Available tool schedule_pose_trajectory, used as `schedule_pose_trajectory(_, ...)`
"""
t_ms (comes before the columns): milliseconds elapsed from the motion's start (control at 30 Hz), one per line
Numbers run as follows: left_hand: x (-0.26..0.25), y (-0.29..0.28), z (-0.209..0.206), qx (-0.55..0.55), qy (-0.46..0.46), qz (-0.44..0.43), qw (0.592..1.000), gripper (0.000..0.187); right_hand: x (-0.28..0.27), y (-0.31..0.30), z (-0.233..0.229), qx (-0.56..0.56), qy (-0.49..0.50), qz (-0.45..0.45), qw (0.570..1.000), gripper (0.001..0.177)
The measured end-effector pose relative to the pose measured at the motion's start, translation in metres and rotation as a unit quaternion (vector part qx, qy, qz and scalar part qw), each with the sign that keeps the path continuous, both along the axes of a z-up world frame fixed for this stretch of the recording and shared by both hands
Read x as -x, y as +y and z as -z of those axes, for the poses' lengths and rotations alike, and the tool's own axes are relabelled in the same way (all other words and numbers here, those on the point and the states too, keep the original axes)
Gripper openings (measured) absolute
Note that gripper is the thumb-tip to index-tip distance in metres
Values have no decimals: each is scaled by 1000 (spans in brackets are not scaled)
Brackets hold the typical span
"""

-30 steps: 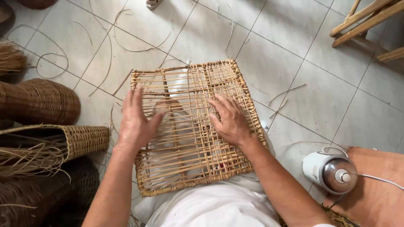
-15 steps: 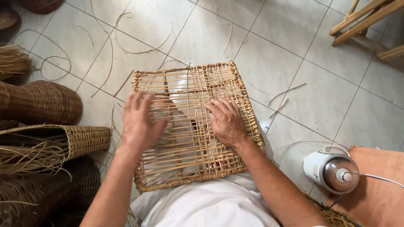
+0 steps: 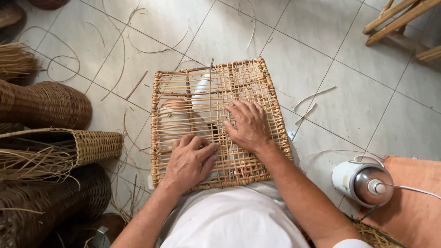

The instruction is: Weaving a rectangular basket frame using thin strips of natural fiber.

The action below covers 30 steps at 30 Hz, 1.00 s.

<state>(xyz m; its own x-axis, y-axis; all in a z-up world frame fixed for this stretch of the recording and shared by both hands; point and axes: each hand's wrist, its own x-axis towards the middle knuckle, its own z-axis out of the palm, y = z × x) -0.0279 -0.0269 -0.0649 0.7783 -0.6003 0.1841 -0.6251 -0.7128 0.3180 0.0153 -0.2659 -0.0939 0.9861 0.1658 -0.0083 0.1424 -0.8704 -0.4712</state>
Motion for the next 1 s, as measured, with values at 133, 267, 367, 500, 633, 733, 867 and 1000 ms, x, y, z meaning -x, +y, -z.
schedule_pose_trajectory(133, -2, -3, 1, 8, 8, 8, 1000, 27, -3, 16, -6, 55, -15, 14, 998, 58)
schedule_pose_trajectory(267, -2, -2, 2, 9, 40, 12, 999, 27, -3, 26, -21, 44, 57, 27, 997, 68)
schedule_pose_trajectory(367, 0, -2, 3, 4, 54, 13, 998, 28, 0, 28, -11, 65, 38, 21, 997, 71)
schedule_pose_trajectory(500, -1, -4, 3, 2, 82, 18, 997, 29, -4, 29, -9, 65, 43, 36, 996, 74)
schedule_pose_trajectory(633, -2, -5, -3, -6, 102, 25, 994, 32, -2, 28, -1, 74, 34, 34, 996, 78)
schedule_pose_trajectory(733, 0, -4, 0, -21, 100, 27, 994, 33, -2, 27, 4, 67, 28, 32, 997, 78)
schedule_pose_trajectory(867, -3, -2, -1, -25, 108, 35, 993, 35, -11, 13, 16, 67, 12, 22, 997, 69)
schedule_pose_trajectory(1000, -2, 0, -1, -32, 118, 47, 991, 36, -26, 5, 7, 31, 61, 54, 996, 49)
